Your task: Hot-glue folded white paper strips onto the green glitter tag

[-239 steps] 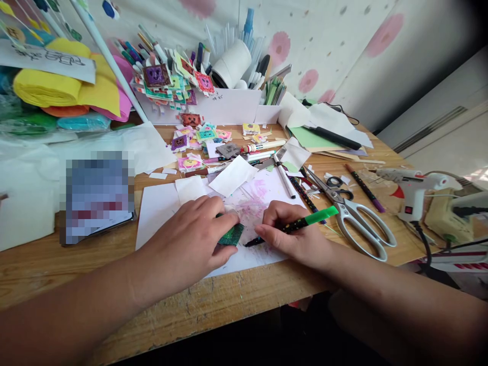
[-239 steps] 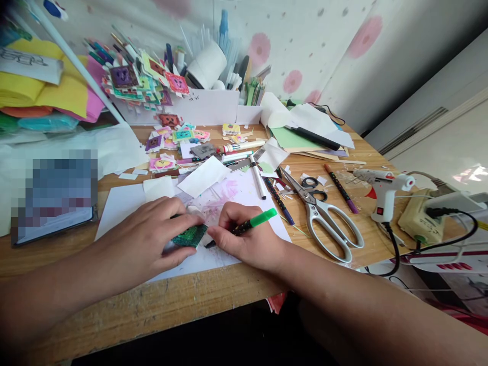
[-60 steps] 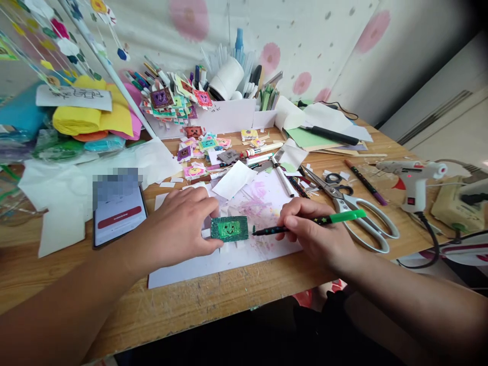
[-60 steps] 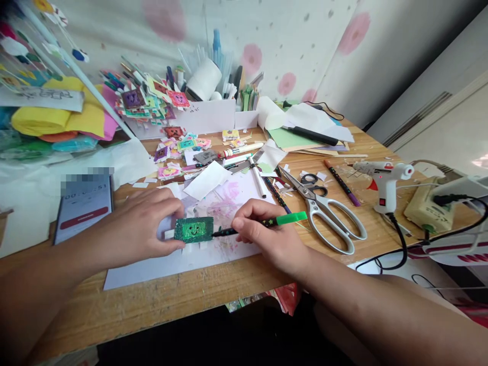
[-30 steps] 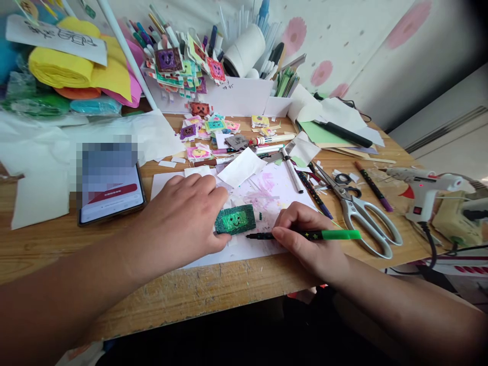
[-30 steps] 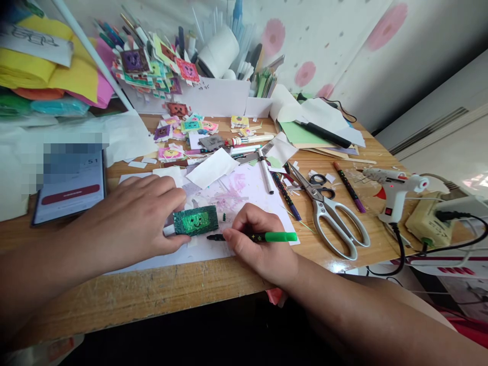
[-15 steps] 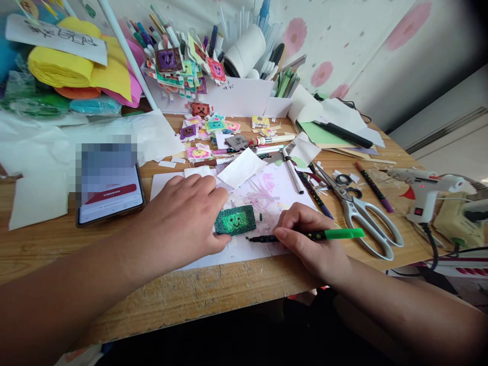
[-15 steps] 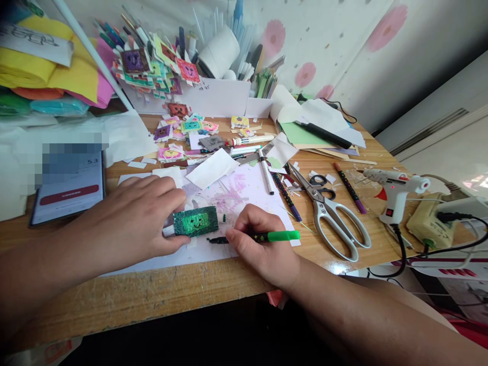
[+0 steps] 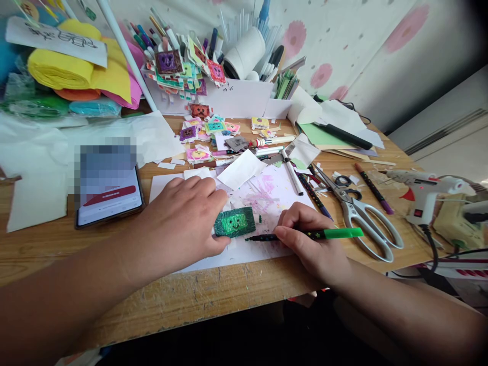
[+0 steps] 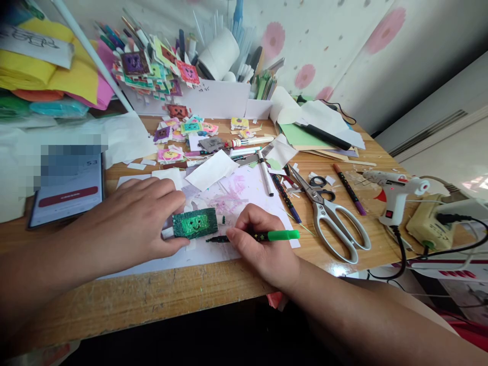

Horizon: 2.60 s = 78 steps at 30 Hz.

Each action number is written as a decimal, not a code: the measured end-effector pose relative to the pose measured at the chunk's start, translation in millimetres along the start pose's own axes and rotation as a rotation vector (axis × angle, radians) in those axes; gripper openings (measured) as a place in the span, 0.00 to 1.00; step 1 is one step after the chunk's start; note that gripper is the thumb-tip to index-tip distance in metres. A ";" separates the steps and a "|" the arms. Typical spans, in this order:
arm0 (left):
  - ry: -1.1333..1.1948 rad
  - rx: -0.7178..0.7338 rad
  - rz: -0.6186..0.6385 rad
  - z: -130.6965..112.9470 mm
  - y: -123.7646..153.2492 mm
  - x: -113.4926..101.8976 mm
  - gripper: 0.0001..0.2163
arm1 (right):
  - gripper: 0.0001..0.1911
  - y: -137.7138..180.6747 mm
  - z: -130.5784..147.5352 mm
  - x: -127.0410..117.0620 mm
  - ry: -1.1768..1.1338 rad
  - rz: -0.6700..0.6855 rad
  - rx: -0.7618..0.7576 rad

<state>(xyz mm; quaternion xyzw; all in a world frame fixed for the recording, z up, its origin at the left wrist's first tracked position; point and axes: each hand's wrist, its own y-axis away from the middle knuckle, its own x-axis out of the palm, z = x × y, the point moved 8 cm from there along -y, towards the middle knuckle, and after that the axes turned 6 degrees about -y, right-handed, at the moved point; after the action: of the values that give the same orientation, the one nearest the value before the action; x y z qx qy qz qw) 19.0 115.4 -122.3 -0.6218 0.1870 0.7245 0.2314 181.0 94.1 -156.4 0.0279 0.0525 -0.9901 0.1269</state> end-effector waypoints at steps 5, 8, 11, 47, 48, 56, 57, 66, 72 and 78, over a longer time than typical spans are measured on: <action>-0.006 -0.002 0.006 0.7 -0.4 0.4 0.14 | 0.10 0.1 -0.6 -1.1 -0.001 0.001 0.018; -0.008 0.000 0.010 0.3 -0.6 0.2 0.14 | 0.10 -0.4 -0.7 -1.4 -0.006 -0.002 0.016; -0.007 -0.004 0.014 -0.1 -0.7 0.7 0.14 | 0.10 -0.8 -1.5 -2.0 -0.020 -0.013 0.016; 0.023 -0.007 -0.015 0.4 0.8 -1.3 0.15 | 0.11 1.4 15.0 26.3 0.062 0.074 -0.009; 0.024 -0.004 -0.018 0.5 1.1 -1.3 0.15 | 0.11 1.4 14.1 26.7 0.068 0.076 -0.010; 0.032 0.010 -0.041 0.3 3.2 -2.6 0.16 | 0.10 2.2 8.5 27.3 0.108 0.098 0.016; 0.031 0.008 -0.042 0.3 3.3 -2.5 0.16 | 0.09 2.3 8.6 27.3 0.099 0.098 0.017; 0.037 0.009 -0.038 -0.2 1.7 0.1 0.17 | 0.09 1.1 9.3 24.9 0.101 0.070 0.029; 0.043 0.004 -0.024 0.6 1.0 0.9 0.16 | 0.09 1.1 8.4 24.5 0.078 0.063 0.036; 0.048 -0.004 -0.025 1.6 1.5 0.5 0.16 | 0.09 0.2 8.5 23.4 0.068 0.040 0.033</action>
<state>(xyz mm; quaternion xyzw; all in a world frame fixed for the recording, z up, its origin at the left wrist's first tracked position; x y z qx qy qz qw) 16.8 115.1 -122.6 -0.6416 0.1834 0.7069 0.2346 158.1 87.2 -149.6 0.0645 0.0398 -0.9867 0.1441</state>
